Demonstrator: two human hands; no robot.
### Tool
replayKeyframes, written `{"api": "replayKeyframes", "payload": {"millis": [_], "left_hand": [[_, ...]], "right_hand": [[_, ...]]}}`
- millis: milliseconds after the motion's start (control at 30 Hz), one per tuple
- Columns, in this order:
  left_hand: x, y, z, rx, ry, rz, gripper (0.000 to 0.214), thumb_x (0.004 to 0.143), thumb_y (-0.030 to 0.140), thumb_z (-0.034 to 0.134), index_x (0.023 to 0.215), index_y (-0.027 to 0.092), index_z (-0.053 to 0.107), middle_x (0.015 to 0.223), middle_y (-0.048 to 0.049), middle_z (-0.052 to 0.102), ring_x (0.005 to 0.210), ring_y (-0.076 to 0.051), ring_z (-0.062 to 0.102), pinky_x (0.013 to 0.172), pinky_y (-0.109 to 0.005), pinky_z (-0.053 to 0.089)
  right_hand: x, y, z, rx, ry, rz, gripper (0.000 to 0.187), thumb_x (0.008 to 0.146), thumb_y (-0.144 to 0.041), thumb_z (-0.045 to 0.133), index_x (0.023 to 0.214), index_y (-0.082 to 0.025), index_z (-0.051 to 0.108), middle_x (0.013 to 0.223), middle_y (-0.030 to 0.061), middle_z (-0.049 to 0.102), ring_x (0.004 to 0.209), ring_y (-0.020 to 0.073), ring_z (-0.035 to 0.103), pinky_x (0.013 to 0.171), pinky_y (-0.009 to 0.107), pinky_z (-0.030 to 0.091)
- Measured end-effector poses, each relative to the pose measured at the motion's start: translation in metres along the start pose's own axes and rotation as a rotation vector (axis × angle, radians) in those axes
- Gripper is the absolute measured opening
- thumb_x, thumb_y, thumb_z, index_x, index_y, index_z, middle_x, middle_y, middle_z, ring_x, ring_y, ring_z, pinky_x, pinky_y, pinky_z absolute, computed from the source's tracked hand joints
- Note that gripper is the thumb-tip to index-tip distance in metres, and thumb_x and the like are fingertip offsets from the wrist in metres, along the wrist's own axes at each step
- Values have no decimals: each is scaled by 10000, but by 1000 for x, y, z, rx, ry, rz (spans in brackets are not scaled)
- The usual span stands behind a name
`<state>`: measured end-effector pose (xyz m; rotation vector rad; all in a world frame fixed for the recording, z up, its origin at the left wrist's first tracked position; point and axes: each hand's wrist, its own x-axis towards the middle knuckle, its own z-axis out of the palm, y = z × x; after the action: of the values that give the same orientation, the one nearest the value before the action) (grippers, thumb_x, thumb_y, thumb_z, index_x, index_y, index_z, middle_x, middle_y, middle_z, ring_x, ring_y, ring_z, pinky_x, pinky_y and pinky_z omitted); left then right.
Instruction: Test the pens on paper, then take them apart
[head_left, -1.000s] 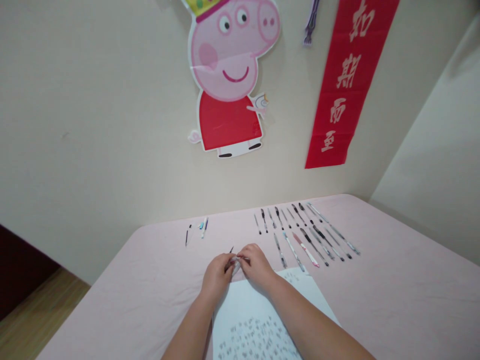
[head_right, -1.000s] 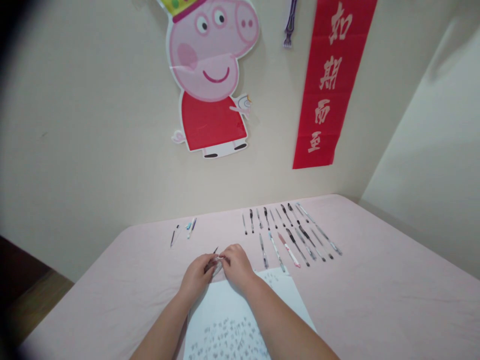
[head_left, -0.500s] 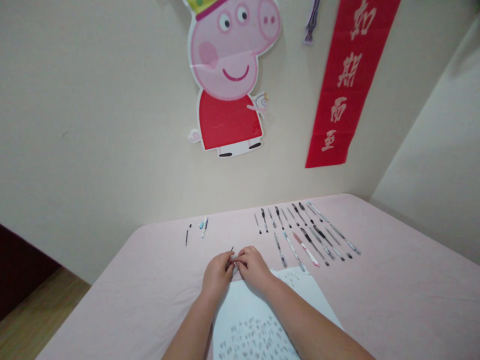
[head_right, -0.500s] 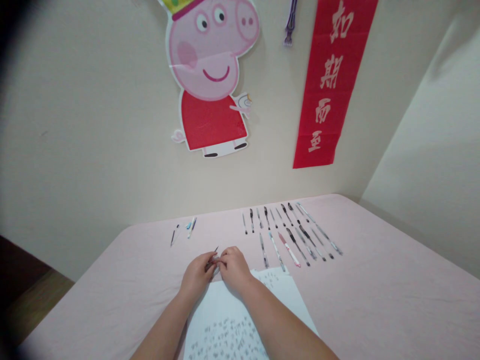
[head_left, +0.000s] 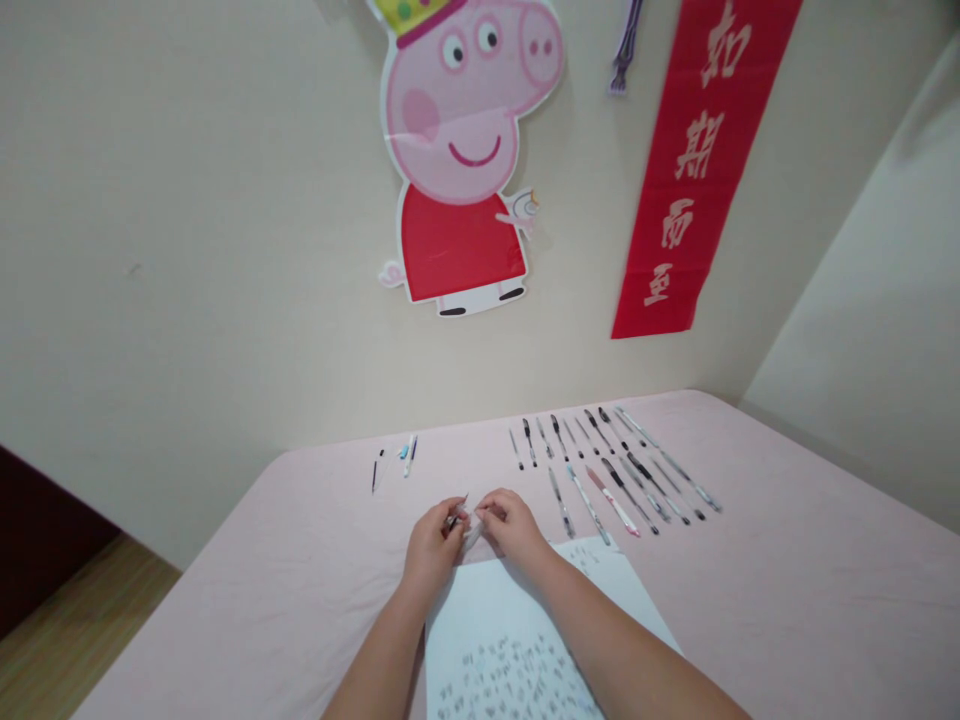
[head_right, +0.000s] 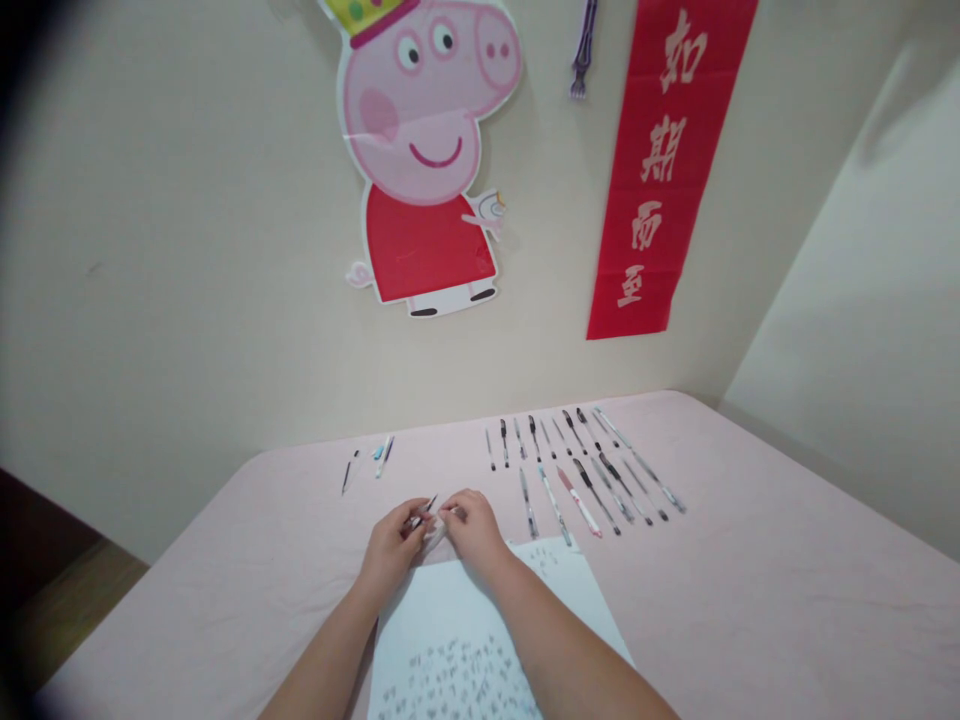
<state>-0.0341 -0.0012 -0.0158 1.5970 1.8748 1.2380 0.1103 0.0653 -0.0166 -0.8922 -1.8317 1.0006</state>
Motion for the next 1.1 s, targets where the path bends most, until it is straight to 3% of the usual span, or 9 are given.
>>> {"api": "replayKeyframes", "payload": {"millis": [200, 367, 1100], "left_hand": [[-1, 4, -7, 109, 9, 86, 230, 766, 254, 521, 952, 186, 637, 864, -43, 662, 777, -167, 606, 723, -298, 477], [-2, 11, -9, 150, -14, 164, 185, 775, 225, 497, 883, 194, 643, 851, -52, 656, 813, -177, 601, 749, -310, 468], [-4, 17, -13, 147, -82, 189, 242, 765, 157, 438, 866, 195, 653, 861, -64, 638, 850, -186, 579, 783, -320, 463]], "right_hand": [[1, -4, -7, 425, -41, 185, 151, 715, -330, 622, 744, -182, 637, 691, 11, 594, 653, 148, 526, 634, 279, 415], [0, -9, -9, 570, -71, 243, 216, 666, -377, 678, 748, -184, 628, 660, -5, 576, 608, 120, 498, 591, 247, 393], [-3, -17, -7, 464, -146, 163, 143, 674, -303, 679, 726, -173, 648, 710, 11, 617, 592, 110, 533, 583, 246, 427]]}}
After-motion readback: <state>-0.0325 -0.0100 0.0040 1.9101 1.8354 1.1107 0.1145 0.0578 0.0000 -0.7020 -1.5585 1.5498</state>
